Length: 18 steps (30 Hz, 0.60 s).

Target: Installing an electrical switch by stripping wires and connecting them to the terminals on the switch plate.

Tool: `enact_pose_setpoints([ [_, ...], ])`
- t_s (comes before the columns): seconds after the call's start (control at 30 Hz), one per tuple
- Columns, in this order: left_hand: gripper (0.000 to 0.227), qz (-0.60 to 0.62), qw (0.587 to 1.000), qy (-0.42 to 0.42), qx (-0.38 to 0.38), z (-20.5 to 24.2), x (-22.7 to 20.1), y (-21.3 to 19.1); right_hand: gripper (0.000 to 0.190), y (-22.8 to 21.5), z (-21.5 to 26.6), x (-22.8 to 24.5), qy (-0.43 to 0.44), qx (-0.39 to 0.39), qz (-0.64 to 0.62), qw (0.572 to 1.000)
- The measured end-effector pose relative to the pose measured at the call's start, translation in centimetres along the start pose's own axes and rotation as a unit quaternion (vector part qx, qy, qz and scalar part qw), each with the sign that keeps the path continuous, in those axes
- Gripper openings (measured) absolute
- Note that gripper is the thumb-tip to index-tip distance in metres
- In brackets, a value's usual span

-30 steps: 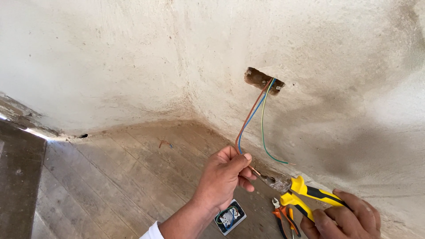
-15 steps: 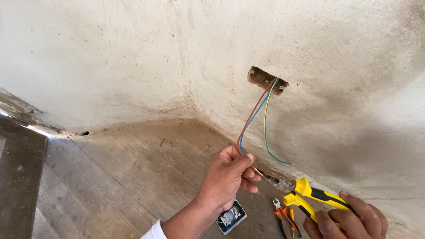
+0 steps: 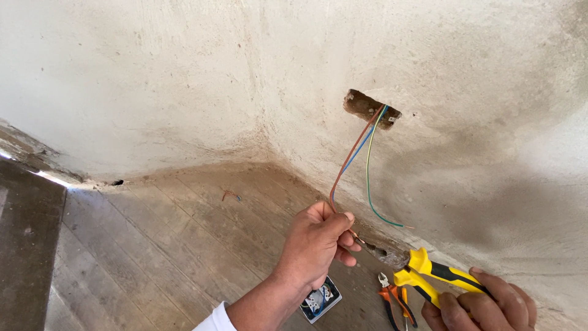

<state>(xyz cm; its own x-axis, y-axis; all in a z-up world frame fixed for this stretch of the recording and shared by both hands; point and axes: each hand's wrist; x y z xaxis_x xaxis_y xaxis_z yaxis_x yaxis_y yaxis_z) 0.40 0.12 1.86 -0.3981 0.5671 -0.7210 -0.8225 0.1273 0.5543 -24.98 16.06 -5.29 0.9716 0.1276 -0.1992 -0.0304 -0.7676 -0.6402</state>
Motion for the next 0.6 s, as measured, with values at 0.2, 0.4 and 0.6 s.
enact_pose_setpoints([
  [0.2, 0.016, -0.014, 1.0, 0.003, -0.002, -0.1, 0.1, 0.1, 0.024, -1.0, 0.5, 0.6, 0.063, 0.099, 0.012, 0.993],
  [0.4, 0.013, -0.229, 0.971, 0.057, 0.027, 0.5, -1.0, 0.2, 0.02, 4.5, 9.5, -3.9, 0.271, 0.281, -0.544, 0.743],
  [0.6, 0.011, -0.23, 0.967, 0.049, 0.097, 0.8, -0.6, 0.1, 0.059, 10.1, 21.8, -10.6, 0.441, 0.471, -0.738, 0.198],
])
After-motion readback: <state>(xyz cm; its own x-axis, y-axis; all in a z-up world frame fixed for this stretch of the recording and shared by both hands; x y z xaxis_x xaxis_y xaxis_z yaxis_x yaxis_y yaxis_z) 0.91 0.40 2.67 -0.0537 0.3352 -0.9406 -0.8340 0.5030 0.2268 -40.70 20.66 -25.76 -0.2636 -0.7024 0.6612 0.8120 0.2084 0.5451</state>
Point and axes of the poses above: each hand's wrist, its own z-axis away from the middle knuckle, its own y-axis out of the palm, x = y × z, and after that the axes turned 2 degrees about z, right-handed
